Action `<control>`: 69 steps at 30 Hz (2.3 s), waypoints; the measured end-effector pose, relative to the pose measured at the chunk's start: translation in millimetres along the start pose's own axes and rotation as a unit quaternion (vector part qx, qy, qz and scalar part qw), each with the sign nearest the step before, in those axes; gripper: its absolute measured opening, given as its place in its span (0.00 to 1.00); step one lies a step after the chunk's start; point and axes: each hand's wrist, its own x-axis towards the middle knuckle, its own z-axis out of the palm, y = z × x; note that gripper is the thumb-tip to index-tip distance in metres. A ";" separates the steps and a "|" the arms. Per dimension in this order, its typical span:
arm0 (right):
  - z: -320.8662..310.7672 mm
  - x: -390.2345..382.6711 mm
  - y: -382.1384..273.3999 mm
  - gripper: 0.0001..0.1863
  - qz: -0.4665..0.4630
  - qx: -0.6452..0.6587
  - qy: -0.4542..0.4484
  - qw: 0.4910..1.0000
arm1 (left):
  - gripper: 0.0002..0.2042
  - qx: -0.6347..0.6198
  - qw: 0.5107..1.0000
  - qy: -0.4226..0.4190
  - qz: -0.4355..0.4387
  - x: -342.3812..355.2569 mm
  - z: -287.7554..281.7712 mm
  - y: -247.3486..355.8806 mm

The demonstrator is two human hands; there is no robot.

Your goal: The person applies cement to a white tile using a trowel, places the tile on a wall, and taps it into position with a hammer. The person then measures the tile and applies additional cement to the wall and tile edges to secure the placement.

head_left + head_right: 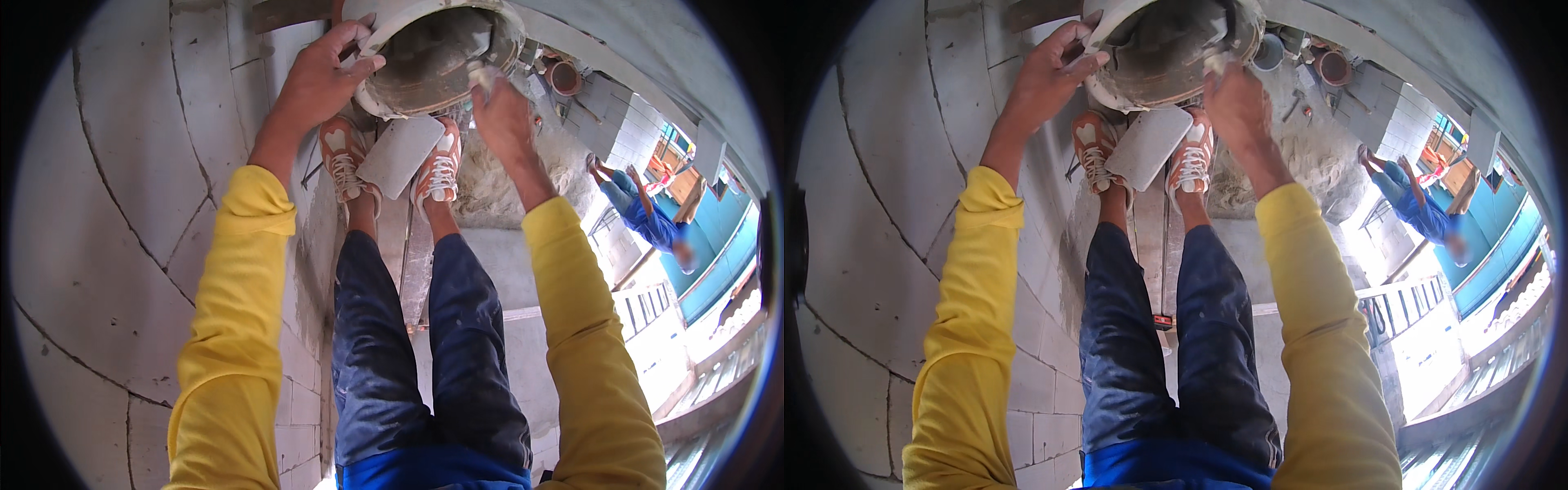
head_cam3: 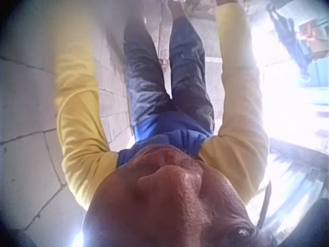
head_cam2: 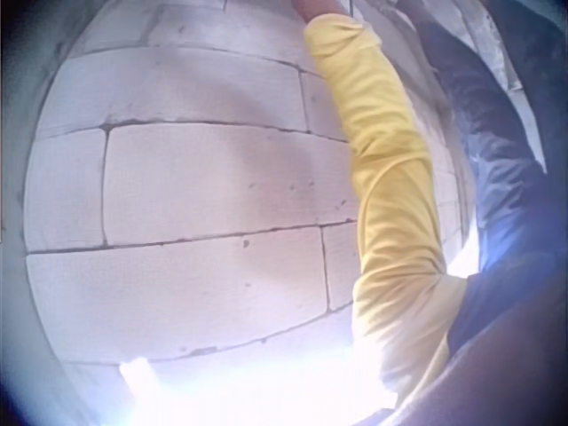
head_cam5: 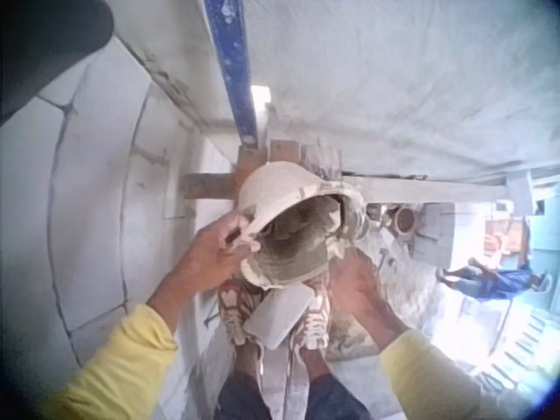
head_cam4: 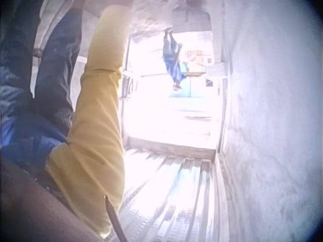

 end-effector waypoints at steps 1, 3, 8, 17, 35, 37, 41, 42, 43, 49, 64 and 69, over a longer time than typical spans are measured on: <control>-7.5 8.3 -2.2 0.21 0.052 -0.029 -0.002 0.998 | 0.15 0.002 1.000 0.007 0.020 -3.5 6.8 0.3; -0.8 21.5 2.0 0.21 0.054 -0.077 0.011 0.996 | 0.16 0.005 0.997 0.022 0.077 -2.1 22.6 -2.2; 15.9 19.0 -3.2 0.26 -0.039 -0.099 -0.108 0.988 | 0.08 -0.077 0.993 0.021 0.088 0.2 21.2 2.9; 47.5 35.1 11.8 0.32 0.038 0.281 -0.208 0.936 | 0.08 -0.202 0.978 -0.016 -0.039 10.6 -17.3 2.1; -20.2 28.3 -22.2 0.22 0.014 0.405 -0.187 0.895 | 0.52 0.265 0.959 0.046 -0.093 -101.6 141.7 -104.4; -20.0 24.9 -23.1 0.21 0.022 0.412 -0.190 0.891 | 0.56 0.274 0.954 -0.010 -0.118 -99.8 150.7 -107.9; -19.8 21.6 -16.2 0.20 0.030 0.412 -0.194 0.890 | 0.54 0.274 0.940 -0.083 -0.188 -95.1 139.8 -81.3; -19.7 21.4 -12.4 0.19 0.025 0.413 -0.197 0.889 | 0.52 0.224 0.949 -0.087 -0.203 -99.0 132.8 -75.2; -20.7 20.9 -10.9 0.19 0.024 0.416 -0.198 0.887 | 0.49 0.175 0.956 -0.091 -0.218 -108.3 119.9 -72.9; -38.8 -0.2 -14.0 0.15 0.009 0.419 -0.171 0.892 | 0.42 -0.589 0.771 0.006 -0.241 -205.3 32.7 -47.9; -49.6 -17.1 -45.1 0.25 -0.317 0.147 0.161 0.923 | 0.39 -0.760 0.641 0.022 -0.101 -84.6 -1.5 7.3; -42.9 -29.0 -37.4 0.25 -0.354 0.071 0.173 0.916 | 0.37 -0.776 0.622 0.047 -0.095 -68.2 -4.0 25.1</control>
